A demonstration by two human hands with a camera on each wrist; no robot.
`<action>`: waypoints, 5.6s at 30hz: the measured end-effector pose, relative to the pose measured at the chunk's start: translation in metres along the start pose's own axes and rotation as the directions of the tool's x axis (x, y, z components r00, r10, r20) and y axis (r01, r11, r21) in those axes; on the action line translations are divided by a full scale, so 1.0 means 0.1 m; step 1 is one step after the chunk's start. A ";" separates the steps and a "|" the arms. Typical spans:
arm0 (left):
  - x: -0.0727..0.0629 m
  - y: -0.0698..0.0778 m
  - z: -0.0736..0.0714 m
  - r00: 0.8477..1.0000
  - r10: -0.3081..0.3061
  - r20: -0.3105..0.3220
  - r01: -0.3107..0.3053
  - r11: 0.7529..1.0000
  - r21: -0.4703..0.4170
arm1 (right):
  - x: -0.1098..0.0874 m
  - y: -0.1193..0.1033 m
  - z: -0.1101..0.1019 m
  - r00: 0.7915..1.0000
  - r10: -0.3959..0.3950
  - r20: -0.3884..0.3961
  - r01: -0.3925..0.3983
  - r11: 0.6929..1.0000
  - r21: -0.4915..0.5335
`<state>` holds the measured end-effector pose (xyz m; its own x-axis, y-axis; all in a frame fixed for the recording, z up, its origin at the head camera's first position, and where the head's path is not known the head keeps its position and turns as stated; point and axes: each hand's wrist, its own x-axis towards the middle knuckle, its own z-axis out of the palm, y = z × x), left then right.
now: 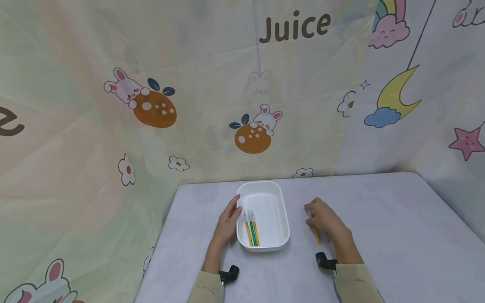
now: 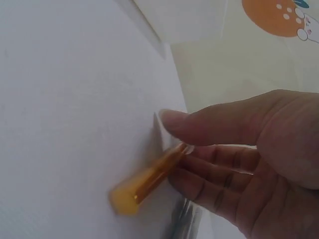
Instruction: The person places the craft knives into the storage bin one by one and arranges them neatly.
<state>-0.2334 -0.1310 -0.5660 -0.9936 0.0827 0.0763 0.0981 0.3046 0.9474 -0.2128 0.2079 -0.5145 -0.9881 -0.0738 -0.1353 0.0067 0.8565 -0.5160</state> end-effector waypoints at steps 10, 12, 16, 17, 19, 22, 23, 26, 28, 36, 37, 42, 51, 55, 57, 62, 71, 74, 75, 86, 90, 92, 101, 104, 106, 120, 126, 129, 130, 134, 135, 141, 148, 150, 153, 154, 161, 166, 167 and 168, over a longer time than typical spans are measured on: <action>0.00 0.02 0.00 1.000 0.017 0.003 -0.017 1.000 -0.012 | 0.05 -0.02 -0.01 0.996 0.038 -0.083 -0.028 0.991 0.127; 0.00 0.02 0.01 1.000 0.014 0.005 -0.014 1.000 -0.017 | 0.05 -0.02 -0.02 0.996 0.039 -0.077 -0.028 0.990 0.135; 0.00 0.01 0.01 1.000 0.008 0.005 -0.008 1.000 -0.020 | 0.04 0.01 -0.01 0.996 0.032 -0.078 -0.019 0.988 0.156; 0.01 0.01 0.01 1.000 0.010 0.004 -0.010 1.000 -0.024 | 0.04 0.02 0.00 0.996 0.027 -0.081 -0.013 0.987 0.163; 0.01 0.01 0.01 1.000 0.014 0.005 -0.014 0.999 -0.032 | 0.03 0.03 0.00 0.996 0.010 -0.086 0.005 0.986 0.169; 0.03 0.00 0.00 1.000 0.013 0.007 -0.012 0.999 -0.042 | 0.04 0.04 0.00 0.996 -0.005 -0.087 0.020 0.984 0.176; 0.03 0.00 0.00 1.000 0.010 0.008 -0.010 0.999 -0.042 | 0.04 0.05 0.00 0.996 -0.002 -0.084 0.017 0.984 0.177; 0.03 -0.01 0.00 1.000 0.012 0.009 -0.012 0.999 -0.042 | 0.05 0.05 0.00 0.997 0.008 -0.073 0.005 0.985 0.175; 0.03 -0.01 0.00 1.000 0.017 0.011 -0.017 0.999 -0.043 | 0.05 0.05 0.00 0.997 0.013 -0.070 -0.001 0.985 0.172; 0.02 -0.01 -0.01 0.999 0.029 0.016 -0.028 0.999 -0.042 | 0.04 0.03 -0.01 0.995 0.012 -0.098 0.007 0.981 0.193; 0.02 -0.01 -0.01 1.000 0.026 0.014 -0.025 0.999 -0.038 | 0.04 0.03 -0.01 0.995 0.017 -0.101 0.003 0.980 0.201; 0.01 0.01 0.00 1.000 0.008 0.007 -0.007 0.999 -0.033 | 0.03 0.00 -0.02 0.993 0.016 -0.115 0.008 0.978 0.209; 0.00 0.02 0.00 1.000 -0.007 0.002 0.007 1.000 -0.023 | 0.05 -0.01 -0.01 0.987 0.006 -0.159 0.022 0.984 0.174; 0.01 0.01 0.01 1.000 -0.003 -0.002 0.003 1.000 -0.018 | 0.06 -0.02 -0.02 0.986 0.008 -0.164 0.024 0.981 0.194; 0.01 0.01 0.01 1.000 -0.002 -0.001 0.002 1.000 -0.020 | 0.06 -0.03 -0.02 0.987 0.010 -0.163 0.024 0.979 0.203; 0.00 0.03 0.01 1.000 -0.014 0.000 0.014 1.000 -0.024 | 0.08 -0.04 -0.01 0.984 0.015 -0.178 0.025 0.975 0.219; 0.00 0.03 0.00 1.000 -0.003 0.001 0.004 0.999 -0.033 | 0.07 -0.07 -0.04 0.960 -0.022 -0.280 0.092 0.967 0.238; 0.00 0.02 0.00 1.000 -0.004 0.001 0.004 1.000 -0.029 | 0.06 -0.07 -0.05 0.956 -0.018 -0.293 0.091 0.967 0.238; 0.00 0.02 0.00 1.000 -0.004 0.002 0.004 1.000 -0.028 | 0.06 -0.07 -0.05 0.954 -0.018 -0.299 0.092 0.967 0.237; 0.00 0.02 0.00 1.000 -0.001 0.005 0.001 1.000 -0.026 | 0.04 -0.09 -0.05 0.936 -0.034 -0.349 0.126 0.961 0.245; 0.00 0.02 0.00 1.000 0.007 0.007 -0.007 0.999 -0.040 | 0.04 -0.10 -0.05 0.931 -0.037 -0.364 0.136 0.958 0.251; 0.00 0.02 0.00 1.000 0.003 0.007 -0.003 0.999 -0.045 | 0.04 -0.10 -0.05 0.927 -0.041 -0.372 0.146 0.955 0.258; 0.00 0.00 -0.01 1.000 0.017 0.008 -0.016 0.998 -0.053 | 0.03 -0.20 -0.05 0.911 -0.060 -0.407 0.195 0.934 0.298; -0.01 0.01 -0.01 1.000 0.022 0.011 -0.021 0.998 -0.055 | 0.01 -0.26 -0.06 0.906 -0.088 -0.415 0.237 0.917 0.322; -0.01 0.01 -0.01 1.000 0.025 0.012 -0.024 0.998 -0.054 | 0.00 -0.31 -0.06 0.900 -0.111 -0.421 0.274 0.896 0.350; 0.00 0.03 0.00 1.000 0.019 0.004 -0.018 0.999 -0.047 | -0.09 -0.62 -0.02 0.883 -0.188 -0.430 0.395 0.792 0.466; 0.00 0.03 -0.01 1.000 0.011 0.007 -0.011 1.000 -0.025 | -0.12 -0.72 0.01 0.886 -0.192 -0.423 0.394 0.793 0.464; -0.01 0.03 -0.01 1.000 0.017 0.010 -0.017 0.999 -0.032 | -0.12 -0.75 0.03 0.886 -0.193 -0.422 0.393 0.795 0.462; -0.01 0.04 -0.01 1.000 0.015 0.009 -0.015 0.999 -0.035 | -0.12 -0.76 0.04 0.886 -0.192 -0.421 0.392 0.795 0.463; -0.01 0.04 -0.01 1.000 0.010 0.010 -0.010 0.999 -0.041 | -0.11 -0.80 0.07 0.884 -0.201 -0.422 0.401 0.789 0.465; -0.01 0.03 -0.01 1.000 0.015 0.011 -0.014 0.999 -0.039 | -0.10 -0.80 0.08 0.883 -0.203 -0.424 0.403 0.789 0.463; -0.01 0.02 -0.02 1.000 0.023 0.015 -0.023 0.999 -0.034 | -0.09 -0.87 0.12 0.878 -0.207 -0.431 0.409 0.792 0.453; -0.01 0.03 -0.02 1.000 -0.002 0.016 0.002 0.999 -0.037 | -0.10 -0.93 0.19 0.888 -0.230 -0.397 0.411 0.786 0.463; -0.01 0.03 -0.02 1.000 0.000 0.018 0.000 0.999 -0.038 | -0.10 -0.94 0.21 0.886 -0.239 -0.397 0.418 0.782 0.462; -0.01 0.02 -0.02 1.000 0.014 0.023 -0.013 0.999 -0.044 | -0.10 -0.96 0.23 0.885 -0.244 -0.396 0.422 0.781 0.460; -0.01 0.02 -0.02 1.000 0.016 0.025 -0.015 0.999 -0.046 | -0.10 -0.97 0.24 0.886 -0.243 -0.394 0.420 0.781 0.463; 0.00 0.01 -0.02 1.000 0.013 0.024 -0.011 0.999 -0.053 | -0.11 -1.02 0.26 0.890 -0.259 -0.375 0.422 0.778 0.466; 0.00 0.01 -0.02 1.000 0.019 0.019 -0.018 0.999 -0.035 | -0.09 -1.04 0.30 0.896 -0.257 -0.363 0.413 0.784 0.463; 0.00 0.01 -0.02 1.000 0.015 0.018 -0.015 0.999 -0.031 | -0.09 -1.04 0.30 0.897 -0.256 -0.361 0.411 0.785 0.463; 0.00 0.01 -0.02 1.000 0.014 0.018 -0.014 0.999 -0.030 | -0.09 -1.05 0.31 0.898 -0.254 -0.359 0.408 0.786 0.465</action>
<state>-0.2333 -0.1323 -0.5645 -0.9910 0.1042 0.0843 0.1101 0.2745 0.9553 -0.1994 0.1027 -0.4855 -0.9444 -0.1009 0.3131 -0.3264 0.4053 -0.8540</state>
